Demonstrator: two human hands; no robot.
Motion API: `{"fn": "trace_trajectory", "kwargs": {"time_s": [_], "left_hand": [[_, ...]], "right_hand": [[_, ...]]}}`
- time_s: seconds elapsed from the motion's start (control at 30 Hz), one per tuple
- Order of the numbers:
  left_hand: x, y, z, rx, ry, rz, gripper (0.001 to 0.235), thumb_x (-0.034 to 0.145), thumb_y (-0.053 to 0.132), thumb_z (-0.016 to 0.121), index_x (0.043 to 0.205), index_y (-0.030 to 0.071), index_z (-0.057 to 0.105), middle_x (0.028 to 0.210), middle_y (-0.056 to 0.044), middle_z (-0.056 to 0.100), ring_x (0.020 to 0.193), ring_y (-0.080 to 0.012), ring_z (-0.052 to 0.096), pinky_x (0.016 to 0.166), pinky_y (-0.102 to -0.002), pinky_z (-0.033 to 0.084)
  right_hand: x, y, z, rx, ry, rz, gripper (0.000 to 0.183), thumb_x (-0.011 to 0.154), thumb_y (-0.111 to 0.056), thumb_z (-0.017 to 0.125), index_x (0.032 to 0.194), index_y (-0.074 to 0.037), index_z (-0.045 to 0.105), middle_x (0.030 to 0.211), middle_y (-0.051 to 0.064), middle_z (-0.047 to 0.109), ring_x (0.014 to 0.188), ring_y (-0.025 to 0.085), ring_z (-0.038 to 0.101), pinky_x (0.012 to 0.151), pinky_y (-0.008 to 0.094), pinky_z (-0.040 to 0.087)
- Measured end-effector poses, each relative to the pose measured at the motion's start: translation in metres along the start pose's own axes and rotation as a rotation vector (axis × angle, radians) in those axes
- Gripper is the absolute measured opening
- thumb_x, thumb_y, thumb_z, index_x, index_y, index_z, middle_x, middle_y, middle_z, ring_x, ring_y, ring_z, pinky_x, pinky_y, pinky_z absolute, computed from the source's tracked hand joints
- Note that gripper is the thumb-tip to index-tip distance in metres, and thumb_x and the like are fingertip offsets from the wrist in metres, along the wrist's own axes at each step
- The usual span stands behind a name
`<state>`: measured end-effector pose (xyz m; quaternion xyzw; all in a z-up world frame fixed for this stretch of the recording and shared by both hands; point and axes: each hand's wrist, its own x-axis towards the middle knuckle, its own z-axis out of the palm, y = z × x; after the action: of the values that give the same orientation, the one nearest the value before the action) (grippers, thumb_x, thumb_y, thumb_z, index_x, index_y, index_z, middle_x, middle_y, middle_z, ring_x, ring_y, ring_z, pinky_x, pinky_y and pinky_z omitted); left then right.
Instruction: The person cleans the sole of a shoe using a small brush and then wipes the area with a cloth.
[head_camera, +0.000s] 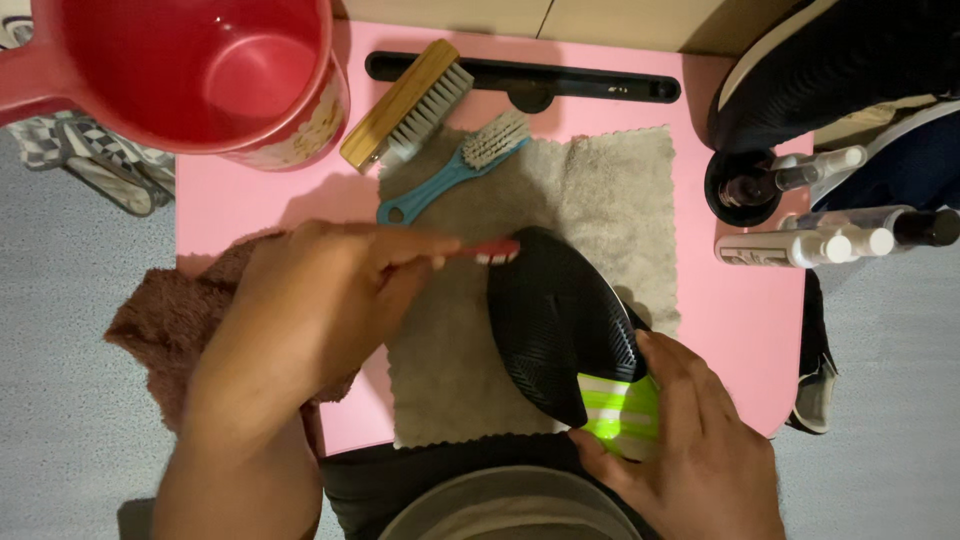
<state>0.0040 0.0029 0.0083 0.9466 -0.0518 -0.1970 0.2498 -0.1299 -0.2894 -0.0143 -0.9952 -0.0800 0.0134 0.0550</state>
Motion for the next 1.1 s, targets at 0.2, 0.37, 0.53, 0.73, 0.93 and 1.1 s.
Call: {"fn": "trace_trajectory", "kwargs": {"time_s": [0.2, 0.37, 0.53, 0.73, 0.93, 1.1], "left_hand": [[-0.004, -0.001, -0.005, 0.032, -0.214, -0.026, 0.038, 0.097, 0.032, 0.059, 0.120, 0.051, 0.082, 0.057, 0.002, 0.075, 0.048, -0.0205, 0.063, 0.052, -0.042, 0.047], [0.001, -0.002, 0.004, -0.069, -0.037, 0.043, 0.037, 0.096, 0.026, 0.058, 0.118, 0.042, 0.083, 0.086, 0.005, 0.082, 0.073, -0.0210, 0.076, 0.060, -0.043, 0.056], [-0.003, 0.005, -0.011, 0.035, -0.264, -0.100, 0.042, 0.096, 0.032, 0.057, 0.120, 0.057, 0.081, 0.055, -0.001, 0.073, 0.047, -0.0219, 0.060, 0.055, -0.040, 0.047], [-0.003, -0.005, -0.001, -0.054, -0.088, 0.026, 0.039, 0.098, 0.024, 0.058, 0.125, 0.040, 0.082, 0.055, 0.002, 0.076, 0.037, -0.0194, 0.057, 0.040, -0.039, 0.043], [-0.001, -0.003, -0.002, 0.042, -0.157, -0.135, 0.036, 0.097, 0.039, 0.056, 0.118, 0.055, 0.081, 0.078, 0.007, 0.082, 0.071, -0.0180, 0.076, 0.062, -0.041, 0.051], [-0.001, -0.008, 0.003, 0.005, -0.059, -0.084, 0.034, 0.099, 0.032, 0.059, 0.120, 0.047, 0.082, 0.078, 0.001, 0.080, 0.067, -0.0234, 0.072, 0.059, -0.043, 0.050]], "right_hand": [[0.000, 0.001, 0.001, 0.008, -0.007, -0.003, 0.100, 0.070, -0.062, 0.083, 0.146, -0.006, 0.052, 0.146, 0.008, 0.065, 0.132, 0.022, 0.064, 0.070, 0.043, 0.063], [-0.003, 0.003, 0.003, 0.005, -0.010, 0.006, 0.102, 0.068, -0.063, 0.084, 0.146, -0.006, 0.052, 0.147, 0.007, 0.065, 0.132, 0.021, 0.064, 0.074, 0.043, 0.062], [0.000, 0.002, 0.002, 0.032, 0.017, -0.001, 0.101, 0.067, -0.061, 0.085, 0.146, -0.006, 0.052, 0.146, 0.007, 0.065, 0.131, 0.021, 0.064, 0.082, 0.041, 0.061], [0.001, -0.001, 0.001, -0.017, 0.069, -0.043, 0.097, 0.071, -0.061, 0.085, 0.143, -0.004, 0.055, 0.143, 0.009, 0.068, 0.128, 0.022, 0.067, 0.077, 0.040, 0.061], [0.000, 0.002, 0.001, 0.027, 0.017, -0.021, 0.101, 0.068, -0.060, 0.085, 0.146, -0.006, 0.051, 0.145, 0.008, 0.066, 0.130, 0.022, 0.065, 0.081, 0.040, 0.060], [0.001, 0.000, -0.001, 0.010, 0.032, -0.021, 0.098, 0.071, -0.061, 0.084, 0.145, -0.005, 0.054, 0.143, 0.008, 0.067, 0.129, 0.021, 0.066, 0.075, 0.041, 0.062]]}}
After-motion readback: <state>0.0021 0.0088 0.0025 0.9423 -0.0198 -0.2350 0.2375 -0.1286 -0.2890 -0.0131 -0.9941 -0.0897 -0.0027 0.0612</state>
